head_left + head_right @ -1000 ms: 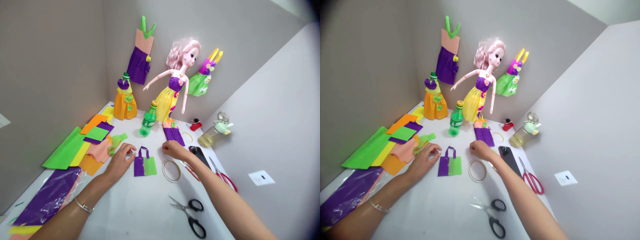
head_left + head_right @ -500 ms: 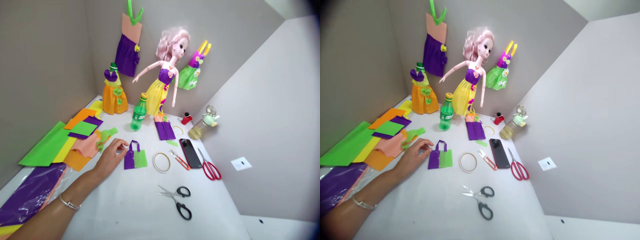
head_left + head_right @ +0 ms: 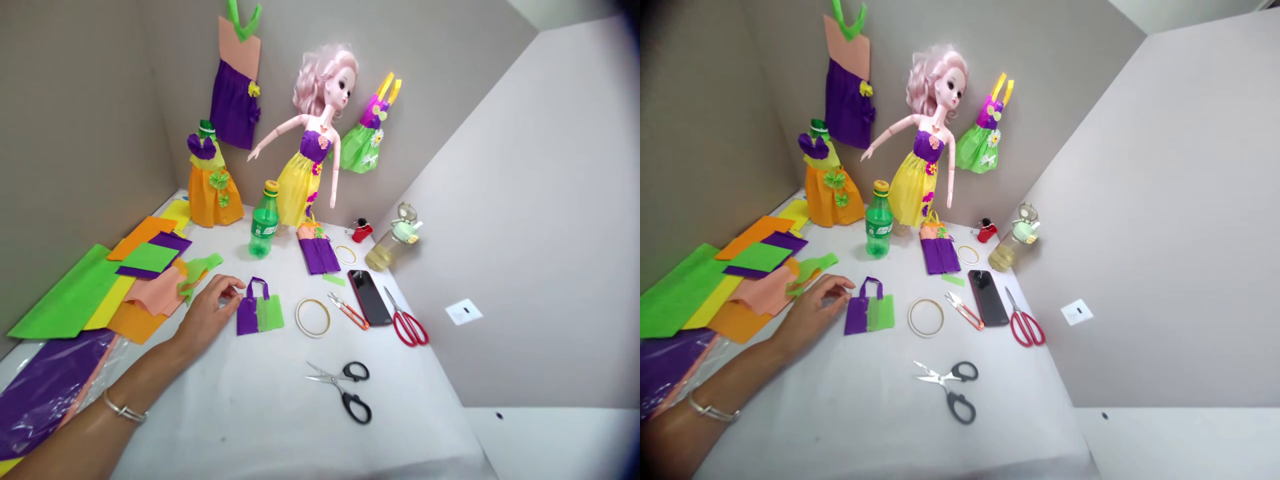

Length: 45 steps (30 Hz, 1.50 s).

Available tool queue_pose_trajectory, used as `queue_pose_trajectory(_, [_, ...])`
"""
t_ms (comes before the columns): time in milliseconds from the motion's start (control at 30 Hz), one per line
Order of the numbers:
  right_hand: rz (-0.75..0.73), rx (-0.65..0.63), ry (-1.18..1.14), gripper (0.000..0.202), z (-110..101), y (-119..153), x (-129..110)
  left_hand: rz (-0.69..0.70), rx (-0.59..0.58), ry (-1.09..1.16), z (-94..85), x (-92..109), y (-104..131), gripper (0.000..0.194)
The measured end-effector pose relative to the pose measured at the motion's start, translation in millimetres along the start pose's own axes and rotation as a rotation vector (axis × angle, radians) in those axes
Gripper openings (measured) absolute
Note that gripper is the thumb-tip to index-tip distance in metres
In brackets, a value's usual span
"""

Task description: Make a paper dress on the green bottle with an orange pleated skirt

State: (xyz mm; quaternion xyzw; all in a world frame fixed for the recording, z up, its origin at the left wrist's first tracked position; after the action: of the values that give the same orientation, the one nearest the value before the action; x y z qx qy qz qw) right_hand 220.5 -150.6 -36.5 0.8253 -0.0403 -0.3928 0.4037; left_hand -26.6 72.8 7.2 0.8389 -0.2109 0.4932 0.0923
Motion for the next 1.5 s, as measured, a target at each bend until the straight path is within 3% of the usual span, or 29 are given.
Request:
queue_pose_trajectory(100, [-0.057,0.048,0.083,0.023,-29.9,29.1,-31.2,0.017,-0.002,-0.006,-0.4,0.3,0.0,0.018])
queue_pose_trajectory(200, [-0.159,0.375,0.249,0.027,-112.6,27.5,-66.5,0.027,0.005,0.001,-1.1,-0.6,-0.9,0.018])
queue_pose_trajectory(267, [-0.088,0.532,0.278,0.03,-169.9,2.1,-70.1,0.027,0.008,0.018,-1.4,-2.0,-1.9,0.017])
queue_pose_trajectory(367, [-0.038,0.643,0.308,0.033,-235.9,-50.8,-73.6,0.025,0.011,0.033,-1.6,-3.7,-3.0,0.017])
queue_pose_trajectory(433, [0.02,0.699,0.329,0.031,-267.2,-80.8,-72.4,0.03,0.016,0.028,-2.1,-3.4,-3.0,0.017])
queue_pose_trajectory(533, [0.104,0.722,0.353,0.031,-294.0,-115.6,-70.6,0.03,0.02,0.019,-2.5,-2.4,-2.2,0.016])
queue_pose_trajectory(700, [0.239,0.622,0.317,0.032,-305.5,-159.3,-63.3,0.018,0.009,0.012,-1.8,-2.9,-0.8,0.016])
queue_pose_trajectory(833, [0.238,0.541,0.285,0.032,-304.1,-177.3,-64.2,0.025,0.001,0.016,-1.6,-4.0,-0.9,0.016])
queue_pose_trajectory(1067, [0.214,0.475,0.365,0.031,-304.9,-151.4,-52.7,0.002,-0.018,0.006,0.2,-4.8,-1.8,0.016])
queue_pose_trajectory(1233, [0.175,0.383,0.38,0.029,-283.2,-142.3,-38.7,0.03,-0.02,0.002,3.3,-5.5,-2.3,0.017])
queue_pose_trajectory(1367, [0.072,0.343,0.371,0.028,-263.8,-151.1,-50.0,0.024,-0.017,-0.013,2.4,-7.0,-2.3,0.017])
queue_pose_trajectory(1500, [0.025,0.396,0.432,0.03,-264.0,-147.3,-63.1,0.009,0.013,-0.026,-2.6,-5.5,-1.7,0.018])
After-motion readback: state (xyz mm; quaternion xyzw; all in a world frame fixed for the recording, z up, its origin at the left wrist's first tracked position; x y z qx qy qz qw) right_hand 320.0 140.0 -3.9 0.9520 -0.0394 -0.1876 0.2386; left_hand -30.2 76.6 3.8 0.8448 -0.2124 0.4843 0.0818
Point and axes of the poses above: each hand's wrist, its own y-axis away from the middle knuckle, its own z-axis out of the palm, x = y × z, the point moved 10 cm from there along -y, towards the middle knuckle, and after that the axes turned 11 degrees about -x, right-handed, at the moved point
